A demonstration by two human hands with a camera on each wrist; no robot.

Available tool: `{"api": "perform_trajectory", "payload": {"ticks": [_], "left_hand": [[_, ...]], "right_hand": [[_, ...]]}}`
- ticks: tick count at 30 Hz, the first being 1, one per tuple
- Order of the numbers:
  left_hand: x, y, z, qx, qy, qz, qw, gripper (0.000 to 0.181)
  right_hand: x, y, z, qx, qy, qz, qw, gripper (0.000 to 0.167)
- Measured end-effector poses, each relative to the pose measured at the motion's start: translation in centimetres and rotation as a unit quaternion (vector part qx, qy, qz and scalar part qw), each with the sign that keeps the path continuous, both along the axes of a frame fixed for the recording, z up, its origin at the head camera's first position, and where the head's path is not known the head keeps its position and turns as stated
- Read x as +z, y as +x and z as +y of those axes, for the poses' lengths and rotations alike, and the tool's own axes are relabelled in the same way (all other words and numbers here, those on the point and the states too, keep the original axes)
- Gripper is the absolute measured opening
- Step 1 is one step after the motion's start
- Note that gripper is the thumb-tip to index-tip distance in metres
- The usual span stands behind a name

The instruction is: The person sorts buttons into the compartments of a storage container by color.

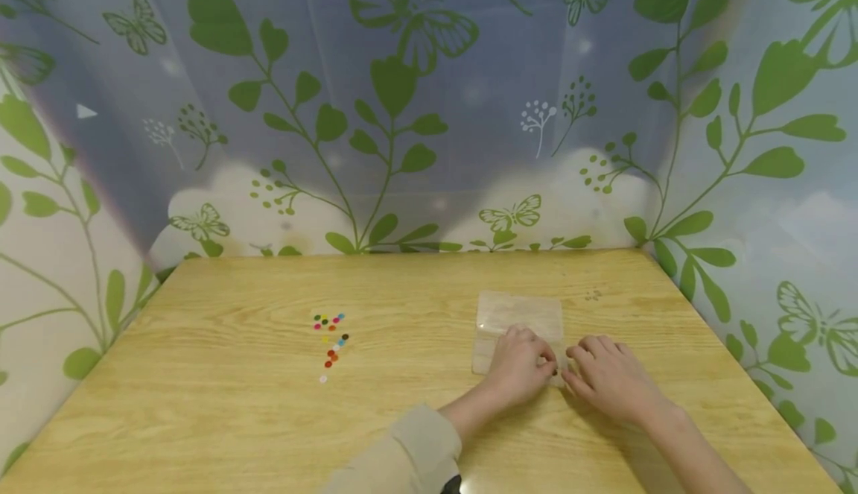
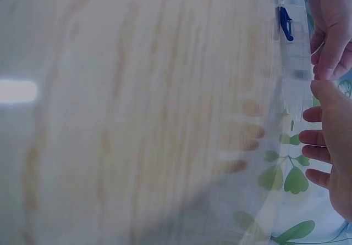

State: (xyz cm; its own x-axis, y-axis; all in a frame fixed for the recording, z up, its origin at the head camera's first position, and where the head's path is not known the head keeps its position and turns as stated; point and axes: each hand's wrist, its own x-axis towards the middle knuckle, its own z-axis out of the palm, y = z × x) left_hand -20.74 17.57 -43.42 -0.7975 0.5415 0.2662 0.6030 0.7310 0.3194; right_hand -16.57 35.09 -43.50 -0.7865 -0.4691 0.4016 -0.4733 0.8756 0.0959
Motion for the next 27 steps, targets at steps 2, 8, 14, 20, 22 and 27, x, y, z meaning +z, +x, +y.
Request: {"api": "perform_trajectory", "payload": {"ticks": [2,8,14,20,22,27], "left_hand": [[0.2,0.0,-0.2,0.003,0.003,-0.004,1.0,0.009],[0.8,-0.3,-1.0,0.003,0.027,-0.006,0.9996,0.011],[1.3,-0.9,-2.1,0.001,0.024,0.015,0.9996,0.013],[1.6,-1.5,-3.6,-0.001,0.01,0.036,0.9993,0.017],[1.8,-1.7,-4.2,-0.002,0.017,0.037,0.9992,0.017],[2.3,-2.3,-6.0,0.01,0.053,0.028,0.9981,0.016]], "right_hand": [[0.0,-0.1,-0.1,-0.001,0.0,-0.002,1.0,0.024],[0.1,-0.1,-0.2,-0.011,-0.006,-0.011,0.9999,0.023],[0.1,0.0,-0.1,-0.012,-0.01,-0.019,0.9997,0.024],[0.2,0.1,-0.1,-0.015,-0.013,-0.023,0.9995,0.026],[0.2,0.1,-0.2,-0.019,-0.014,-0.032,0.9992,0.026],[0.4,0.0,-0.4,-0.028,-0.012,-0.054,0.9981,0.026]]}}
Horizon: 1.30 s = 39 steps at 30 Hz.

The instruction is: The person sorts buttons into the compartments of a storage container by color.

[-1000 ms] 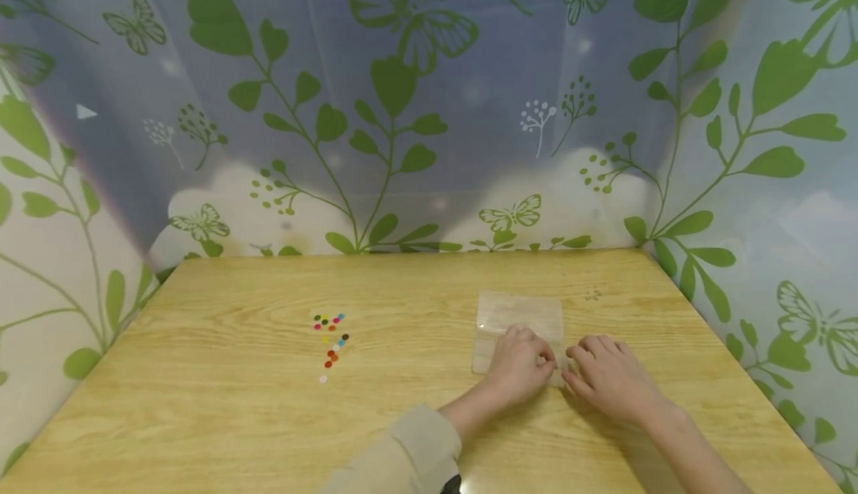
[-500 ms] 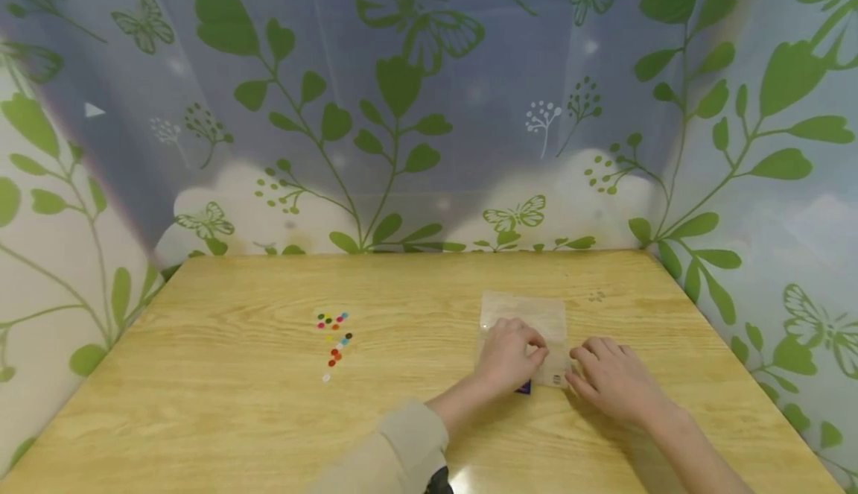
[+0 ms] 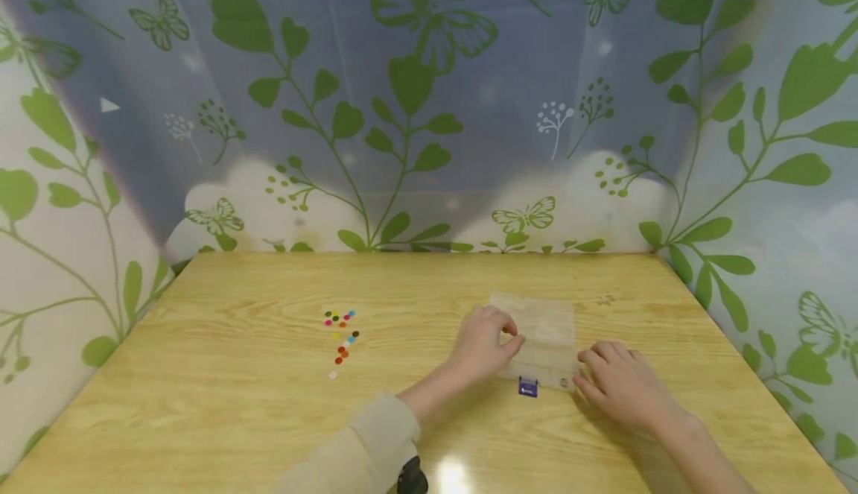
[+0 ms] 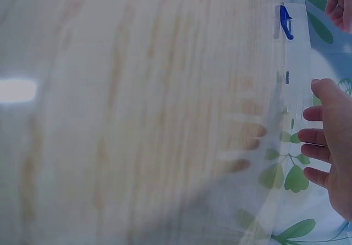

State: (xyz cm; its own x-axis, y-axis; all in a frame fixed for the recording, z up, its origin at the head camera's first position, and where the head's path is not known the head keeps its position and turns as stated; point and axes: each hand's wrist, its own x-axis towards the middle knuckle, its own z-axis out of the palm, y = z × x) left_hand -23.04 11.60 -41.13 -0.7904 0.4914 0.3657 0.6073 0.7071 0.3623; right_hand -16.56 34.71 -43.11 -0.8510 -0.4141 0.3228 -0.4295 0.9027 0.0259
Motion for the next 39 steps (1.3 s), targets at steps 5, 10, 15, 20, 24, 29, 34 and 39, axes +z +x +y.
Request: {"api": "perform_trajectory", "payload": {"ticks": [5,10,15,20,24,29,34,39], "left_hand": [[0.4,-0.8,-1.9,0.012,0.048,-0.023,0.9985,0.016],[0.7,-1.6,-4.1,0.028,0.097,-0.04,0.9941,0.015],[1.0,-2.5,-6.2,0.048,0.13,-0.045,0.9894,0.015],[1.2,-3.1,-8.1,0.057,0.162,-0.044,0.9842,0.014],[1.0,-3.6,-9.5,0.064,0.182,-0.042,0.9804,0.013],[1.0,-4.0,-11.1,0.078,0.186,-0.032,0.9789,0.013],[1.0,-4.1,-12.5,0.093,0.19,-0.035,0.9766,0.015],[0.7,-4.4,-13.9,0.109,0.2,-0.039,0.9728,0.016]], "right_hand": [[0.0,-0.1,0.1,-0.001,0.004,-0.013,0.9999,0.027],[0.0,-0.1,0.1,-0.002,0.003,-0.01,0.9999,0.026],[0.0,0.0,0.1,0.0,-0.003,-0.007,1.0,0.025],[0.0,0.0,0.1,0.002,-0.003,-0.004,1.0,0.026],[0.0,-0.1,0.2,0.001,-0.002,-0.015,0.9999,0.027],[0.0,-0.1,0.2,0.001,-0.001,-0.022,0.9998,0.028],[0.1,0.0,0.1,0.002,-0.001,-0.016,0.9999,0.027],[0.3,0.1,0.0,0.002,-0.001,-0.016,0.9999,0.027]]}}
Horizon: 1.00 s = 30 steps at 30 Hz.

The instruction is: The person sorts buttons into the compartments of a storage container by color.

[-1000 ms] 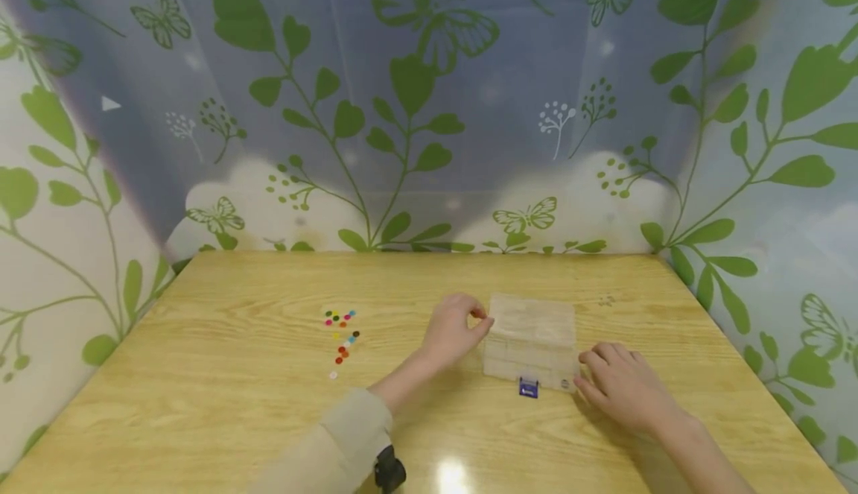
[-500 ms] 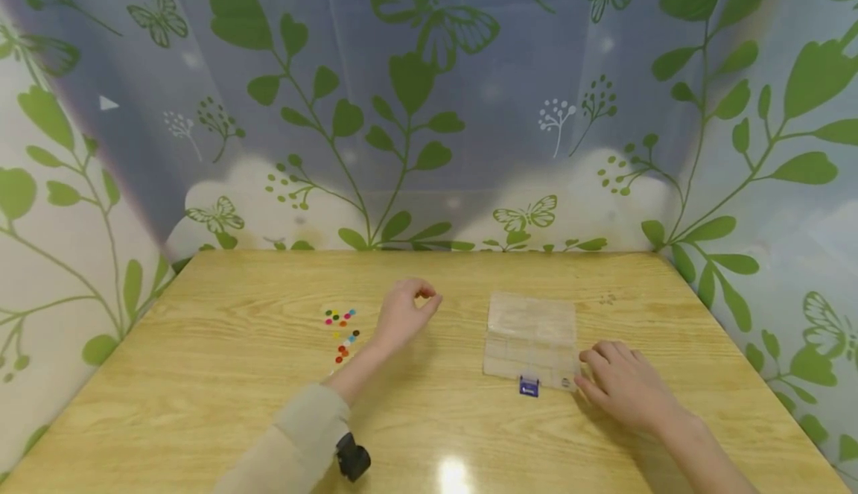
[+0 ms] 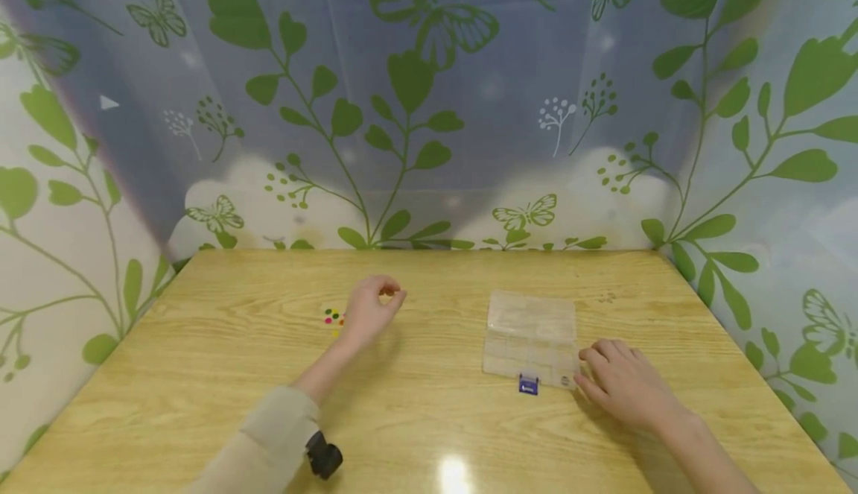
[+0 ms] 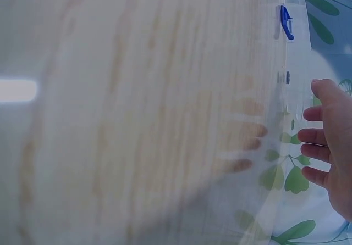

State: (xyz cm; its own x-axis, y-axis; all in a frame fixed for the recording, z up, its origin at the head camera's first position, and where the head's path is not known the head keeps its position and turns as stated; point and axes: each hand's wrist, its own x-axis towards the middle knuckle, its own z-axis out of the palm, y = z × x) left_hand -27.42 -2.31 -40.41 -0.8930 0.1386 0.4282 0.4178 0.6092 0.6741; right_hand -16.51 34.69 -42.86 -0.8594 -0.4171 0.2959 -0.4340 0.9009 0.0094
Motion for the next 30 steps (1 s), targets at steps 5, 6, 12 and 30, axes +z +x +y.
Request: {"api": "perform_trajectory", "payload": {"ticks": [5,6,12,30], "left_hand": [[-0.2,-0.2,-1.3,0.013,-0.001,-0.002,0.9999,0.016],[-0.2,-0.2,-1.5,0.015,-0.002,-0.003,0.9999,0.016],[-1.0,-0.3,-2.9,0.025,-0.01,-0.008,0.9996,0.016],[-2.7,0.1,-5.5,0.049,-0.019,-0.044,0.9977,0.024]], "right_hand": [[0.0,-0.1,0.0,-0.001,0.001,-0.003,1.0,0.027],[0.0,-0.1,0.1,-0.001,0.002,-0.004,1.0,0.027],[0.0,-0.3,0.1,-0.001,0.004,-0.01,0.9999,0.028],[-0.3,-0.2,0.2,-0.006,-0.003,-0.016,0.9999,0.028]]}}
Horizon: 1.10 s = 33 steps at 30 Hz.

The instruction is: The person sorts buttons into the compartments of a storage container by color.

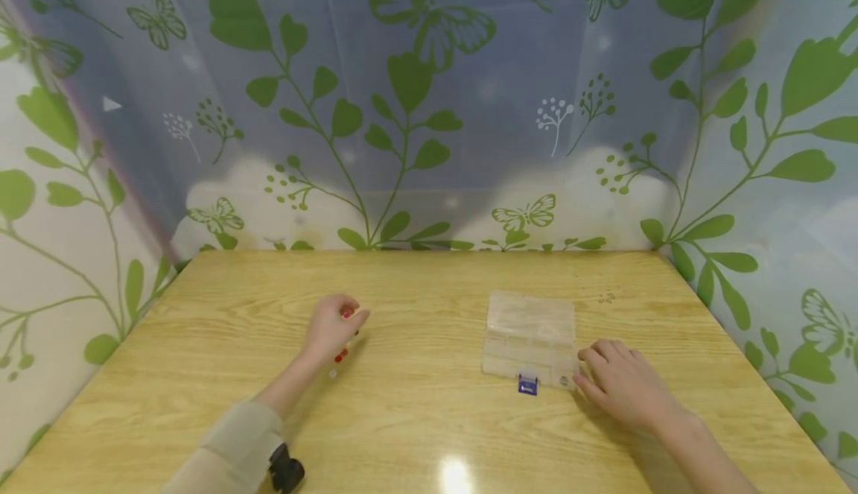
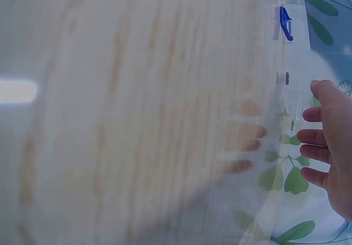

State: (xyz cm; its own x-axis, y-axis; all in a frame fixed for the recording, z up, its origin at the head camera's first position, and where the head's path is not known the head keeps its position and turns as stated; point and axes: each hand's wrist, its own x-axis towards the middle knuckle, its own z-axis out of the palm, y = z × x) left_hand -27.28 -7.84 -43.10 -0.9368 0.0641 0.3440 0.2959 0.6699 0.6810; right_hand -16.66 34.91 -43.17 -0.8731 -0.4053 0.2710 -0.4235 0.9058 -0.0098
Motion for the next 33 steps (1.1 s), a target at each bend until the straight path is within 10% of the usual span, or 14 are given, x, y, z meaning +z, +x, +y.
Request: {"api": "perform_trajectory", "payload": {"ticks": [33], "left_hand": [[-2.4,0.7,-1.0,0.048,-0.06,-0.066,0.9948,0.019]], "right_hand": [[0.2,0.1,-0.1,0.008,0.001,0.004,1.0,0.027]]}}
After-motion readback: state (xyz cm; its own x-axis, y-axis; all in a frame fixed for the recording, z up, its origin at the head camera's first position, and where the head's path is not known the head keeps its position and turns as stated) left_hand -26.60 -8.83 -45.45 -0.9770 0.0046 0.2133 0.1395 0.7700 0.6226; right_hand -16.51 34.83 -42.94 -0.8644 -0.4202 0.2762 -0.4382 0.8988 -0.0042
